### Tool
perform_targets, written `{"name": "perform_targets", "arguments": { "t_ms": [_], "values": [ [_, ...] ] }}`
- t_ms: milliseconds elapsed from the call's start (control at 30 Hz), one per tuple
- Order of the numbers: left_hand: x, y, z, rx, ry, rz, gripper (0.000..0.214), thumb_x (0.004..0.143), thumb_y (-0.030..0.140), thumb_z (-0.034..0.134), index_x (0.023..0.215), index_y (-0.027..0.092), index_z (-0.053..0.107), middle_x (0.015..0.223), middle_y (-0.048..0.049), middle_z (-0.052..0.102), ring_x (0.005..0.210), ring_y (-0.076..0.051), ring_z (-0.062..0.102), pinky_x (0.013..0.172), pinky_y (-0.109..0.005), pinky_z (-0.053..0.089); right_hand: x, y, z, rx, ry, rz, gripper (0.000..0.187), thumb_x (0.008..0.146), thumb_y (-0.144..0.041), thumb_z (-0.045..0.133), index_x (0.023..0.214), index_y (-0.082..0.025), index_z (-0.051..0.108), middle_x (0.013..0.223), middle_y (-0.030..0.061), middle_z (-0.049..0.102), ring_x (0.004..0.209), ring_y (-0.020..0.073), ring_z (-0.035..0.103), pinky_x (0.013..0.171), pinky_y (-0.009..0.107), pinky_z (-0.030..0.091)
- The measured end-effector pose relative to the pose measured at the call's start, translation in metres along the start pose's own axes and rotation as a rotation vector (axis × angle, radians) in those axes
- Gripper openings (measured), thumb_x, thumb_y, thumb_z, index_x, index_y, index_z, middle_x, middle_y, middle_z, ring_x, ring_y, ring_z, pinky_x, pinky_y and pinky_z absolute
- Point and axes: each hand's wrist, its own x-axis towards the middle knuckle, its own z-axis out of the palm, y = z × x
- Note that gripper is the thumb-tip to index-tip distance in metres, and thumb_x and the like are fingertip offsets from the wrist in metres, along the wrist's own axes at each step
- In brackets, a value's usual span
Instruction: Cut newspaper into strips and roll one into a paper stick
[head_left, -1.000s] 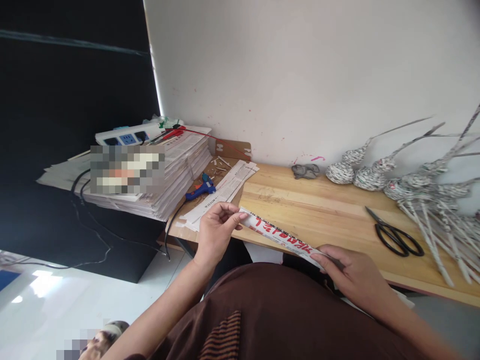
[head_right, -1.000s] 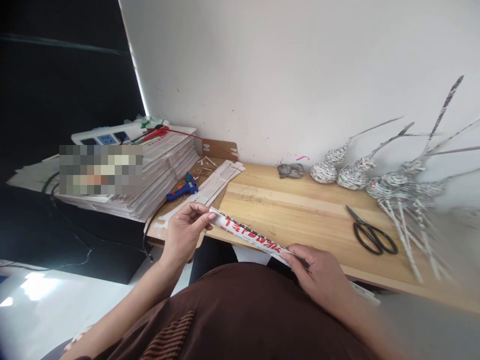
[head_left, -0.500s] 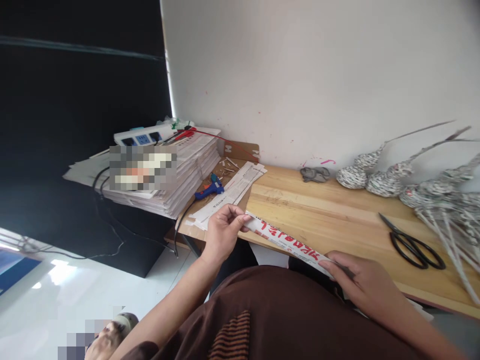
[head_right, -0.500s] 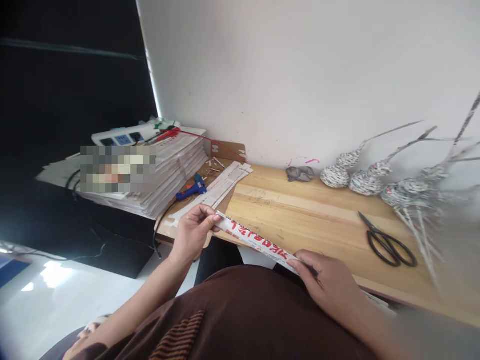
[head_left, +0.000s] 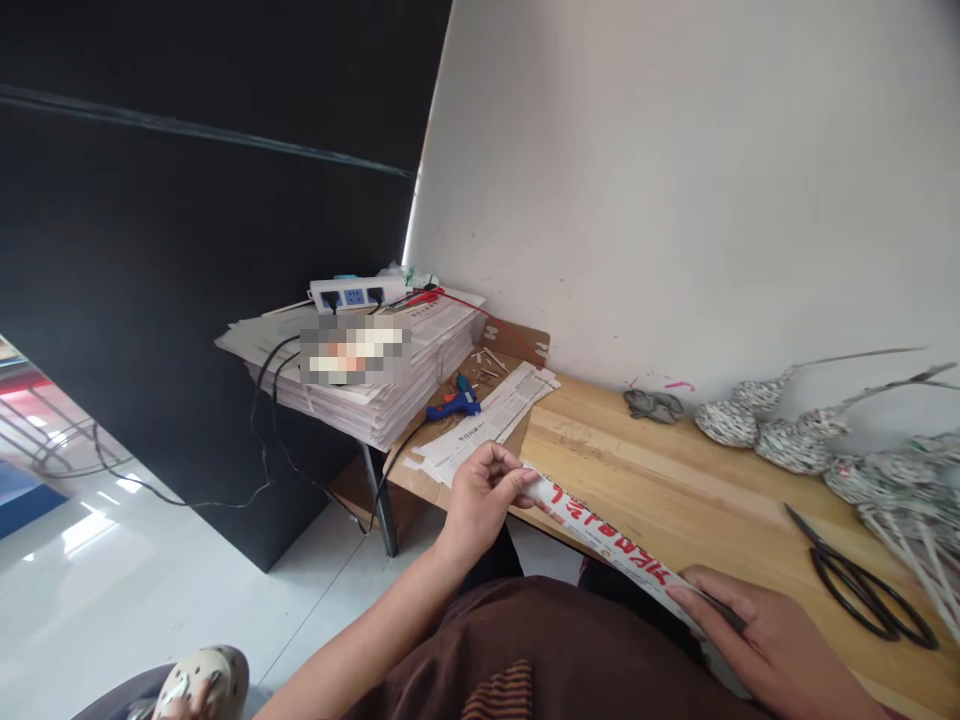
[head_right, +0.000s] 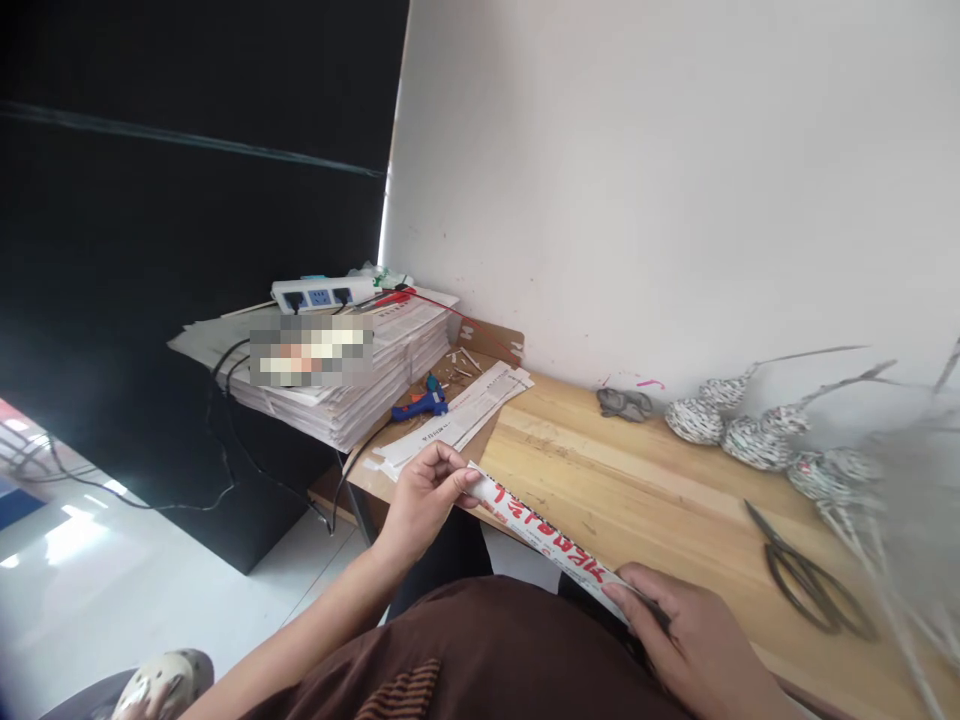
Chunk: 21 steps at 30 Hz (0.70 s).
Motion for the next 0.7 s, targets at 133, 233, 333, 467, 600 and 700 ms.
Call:
{"name": "perform_targets", "arguments": {
  "t_ms": [133,233,333,467,600,700],
  "values": [
    [0.0,-0.002,-0.005,-0.022,0.006,0.001,0.033,0.069,0.031,0.079,0.076,0.016,0.05,0.066,0.0021,0.066,0.061,-0.012,0.067,0.056,-0.021,0.056,0.003,-0.001,0.002,-0.007,-0.042,0.027,0.042,0.094,-0.051,0.035,0.072,-0.023,0.057,0.061,-0.0006,0.06,0.059,0.0161,0.059,0.058,0.024,0.043],
    [0.0,-0.005,-0.009,-0.023,0.02,0.01,0.032,0.071,0.032,0.077,0.073,0.016,0.049,0.064,0.0027,0.065,0.057,-0.011,0.065,0.052,-0.019,0.054,0.004,-0.004,0.002,-0.006,-0.077,0.03,0.042,0.095,-0.051,0.036,0.073,-0.023,0.057,0.063,-0.0006,0.06,0.061,0.0162,0.059,0.059,0.024,0.041],
    [-0.001,-0.009,-0.013,-0.013,0.034,0.013,0.032,0.072,0.033,0.076,0.072,0.017,0.048,0.062,0.0034,0.063,0.054,-0.01,0.064,0.049,-0.018,0.052,0.004,-0.007,0.0,-0.005,-0.079,0.038,0.042,0.095,-0.051,0.037,0.07,-0.022,0.054,0.062,-0.001,0.057,0.061,0.0158,0.058,0.059,0.024,0.039],
    [-0.001,-0.012,-0.015,0.02,0.022,-0.03,0.034,0.073,0.035,0.075,0.072,0.017,0.047,0.063,0.0033,0.063,0.055,-0.011,0.064,0.05,-0.019,0.052,0.002,-0.012,-0.004,-0.015,-0.066,0.043,0.043,0.097,-0.049,0.036,0.069,-0.021,0.053,0.063,-0.0005,0.058,0.061,0.0159,0.056,0.059,0.025,0.036],
    [0.006,-0.013,-0.013,0.146,-0.065,-0.092,0.034,0.073,0.036,0.074,0.09,0.019,0.05,0.066,0.0034,0.066,0.063,-0.015,0.067,0.058,-0.025,0.056,0.002,-0.006,-0.012,-0.011,-0.035,0.032,0.041,0.098,-0.047,0.035,0.073,-0.021,0.055,0.067,0.0006,0.061,0.064,0.0162,0.057,0.062,0.026,0.035],
    [0.018,-0.018,-0.007,0.416,-0.11,-0.017,0.041,0.077,0.035,0.068,0.112,0.021,0.051,0.068,0.0033,0.069,0.06,-0.015,0.065,0.062,-0.028,0.055,0.01,0.011,-0.017,-0.019,-0.009,0.054,0.041,0.096,-0.049,0.038,0.073,-0.02,0.056,0.068,0.0008,0.061,0.063,0.0163,0.055,0.06,0.026,0.033]
  ]
}}
